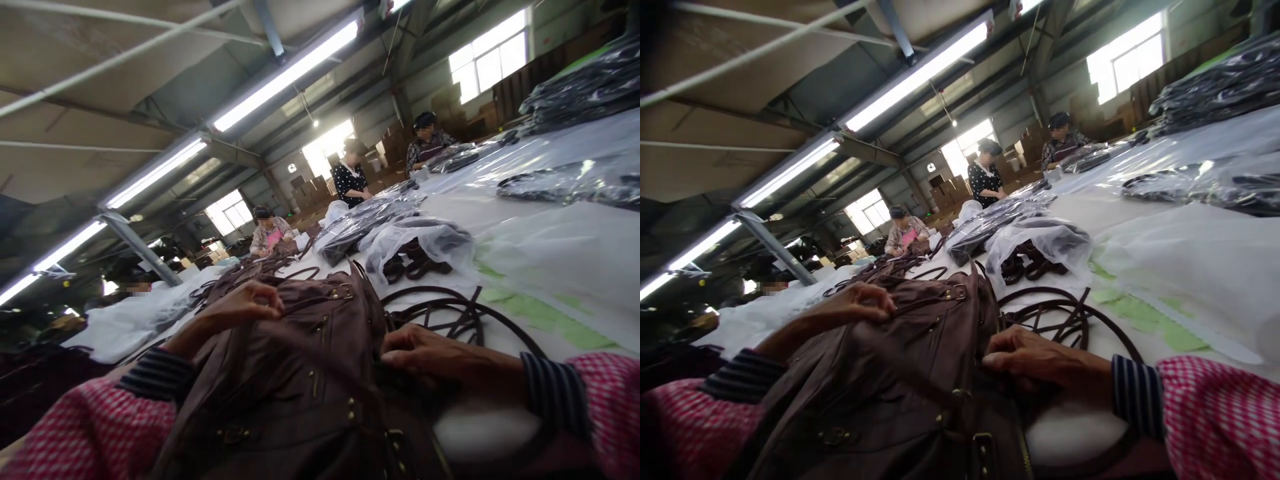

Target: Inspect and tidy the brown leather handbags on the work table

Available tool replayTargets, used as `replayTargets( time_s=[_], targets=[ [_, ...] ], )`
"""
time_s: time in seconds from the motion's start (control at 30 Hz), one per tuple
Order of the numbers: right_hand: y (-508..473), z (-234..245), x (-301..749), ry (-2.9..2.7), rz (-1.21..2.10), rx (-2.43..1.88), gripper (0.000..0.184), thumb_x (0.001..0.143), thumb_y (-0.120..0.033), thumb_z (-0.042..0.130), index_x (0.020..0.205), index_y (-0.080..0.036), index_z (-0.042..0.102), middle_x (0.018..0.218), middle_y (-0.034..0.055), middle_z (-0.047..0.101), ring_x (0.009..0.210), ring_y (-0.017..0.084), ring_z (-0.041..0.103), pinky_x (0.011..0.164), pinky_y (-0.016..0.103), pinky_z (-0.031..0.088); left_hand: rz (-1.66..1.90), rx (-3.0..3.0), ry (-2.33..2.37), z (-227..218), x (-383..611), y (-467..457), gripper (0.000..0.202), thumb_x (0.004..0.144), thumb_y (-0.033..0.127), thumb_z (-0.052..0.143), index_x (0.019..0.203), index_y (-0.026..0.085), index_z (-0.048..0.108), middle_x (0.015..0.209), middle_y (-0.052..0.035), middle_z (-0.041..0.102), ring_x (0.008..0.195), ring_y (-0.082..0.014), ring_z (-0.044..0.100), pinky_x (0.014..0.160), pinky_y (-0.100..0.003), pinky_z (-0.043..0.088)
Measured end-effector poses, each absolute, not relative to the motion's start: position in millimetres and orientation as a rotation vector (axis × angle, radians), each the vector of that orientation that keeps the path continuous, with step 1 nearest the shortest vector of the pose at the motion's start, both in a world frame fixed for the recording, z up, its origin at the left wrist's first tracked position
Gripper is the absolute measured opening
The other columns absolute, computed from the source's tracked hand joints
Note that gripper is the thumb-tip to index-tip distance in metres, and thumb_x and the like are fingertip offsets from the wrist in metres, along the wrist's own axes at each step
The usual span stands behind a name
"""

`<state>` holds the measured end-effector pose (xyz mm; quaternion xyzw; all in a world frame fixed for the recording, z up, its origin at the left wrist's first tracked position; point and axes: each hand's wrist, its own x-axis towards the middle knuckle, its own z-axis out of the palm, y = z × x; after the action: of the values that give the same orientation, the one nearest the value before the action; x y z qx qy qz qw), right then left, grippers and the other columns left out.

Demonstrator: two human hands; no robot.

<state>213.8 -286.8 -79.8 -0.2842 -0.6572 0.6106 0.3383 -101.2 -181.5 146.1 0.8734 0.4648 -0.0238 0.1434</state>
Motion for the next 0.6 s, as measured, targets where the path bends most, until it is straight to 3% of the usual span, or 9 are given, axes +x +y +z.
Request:
replayTargets(
  time_s=[0.1, 0.17, 0.27, 0.37, 0.5, 0.6],
  targets=[
    [-285.0, -78.6, 207.3, -1.701, 1.577, -0.826, 0.03, 0.092, -0.045, 0.063, 0.093, -0.015, 0.065, 0.072, -0.0015, 0.064, 0.043, 0.005, 0.043, 0.038, 0.016, 0.028, -0.513, 2.536, 1.586, 137.3, -151.0, -179.0, 0.022, 0.061, 0.027, 0.071, 0.082, 0.021, 0.075, 0.092, -0.0027, 0.074, 0.091, -0.0249, 0.066, 0.08, -0.03, 0.048],
    [-283.9, -74.3, 201.8, -1.699, 1.527, -0.876, 0.022, 0.09, -0.035, 0.061, 0.1, -0.016, 0.066, 0.07, -0.003, 0.062, 0.045, 0.006, 0.045, 0.04, 0.017, 0.03, -0.546, 2.758, 1.739, 129.0, -151.6, -186.4, 0.019, 0.069, 0.025, 0.066, 0.086, 0.023, 0.075, 0.094, -0.0036, 0.075, 0.093, -0.026, 0.066, 0.081, -0.033, 0.045],
    [-282.9, -61.0, 193.3, -1.82, 1.204, -0.945, 0.019, 0.084, -0.023, 0.06, 0.1, -0.016, 0.066, 0.075, -0.0017, 0.062, 0.06, 0.011, 0.052, 0.053, 0.021, 0.038, -0.194, 3.09, 1.705, 122.0, -107.7, -206.3, 0.022, 0.09, 0.028, 0.051, 0.091, 0.025, 0.073, 0.094, -0.0038, 0.073, 0.095, -0.0242, 0.065, 0.08, -0.033, 0.041],
    [-282.0, -51.8, 185.4, -1.915, 0.86, -1.094, 0.014, 0.082, -0.02, 0.058, 0.095, -0.016, 0.062, 0.086, 0.0027, 0.065, 0.075, 0.017, 0.058, 0.068, 0.028, 0.044, 0.075, 3.041, 1.546, 110.6, -41.2, -221.6, 0.031, 0.095, 0.045, 0.051, 0.086, 0.023, 0.072, 0.086, -0.0023, 0.072, 0.081, -0.0192, 0.064, 0.068, -0.029, 0.035],
    [-279.5, -65.7, 176.5, -1.891, 0.694, -1.183, 0.034, 0.088, -0.025, 0.053, 0.121, -0.015, 0.057, 0.108, 0.0118, 0.068, 0.096, 0.026, 0.062, 0.087, 0.039, 0.048, 0.11, 2.93, 1.449, 71.5, 30.2, -216.0, 0.059, 0.088, 0.071, 0.051, 0.065, 0.019, 0.064, 0.068, -0.0039, 0.065, 0.069, -0.0198, 0.061, 0.062, -0.03, 0.033],
    [-278.0, -81.1, 173.2, -1.868, 0.649, -1.124, 0.051, 0.091, -0.028, 0.052, 0.14, -0.014, 0.047, 0.12, 0.0155, 0.066, 0.105, 0.028, 0.063, 0.093, 0.042, 0.048, 0.049, 2.794, 1.496, 44.5, 55.6, -198.9, 0.049, 0.078, 0.062, 0.067, 0.057, 0.019, 0.058, 0.064, -0.0052, 0.06, 0.073, -0.0241, 0.062, 0.063, -0.031, 0.034]
  ],
)
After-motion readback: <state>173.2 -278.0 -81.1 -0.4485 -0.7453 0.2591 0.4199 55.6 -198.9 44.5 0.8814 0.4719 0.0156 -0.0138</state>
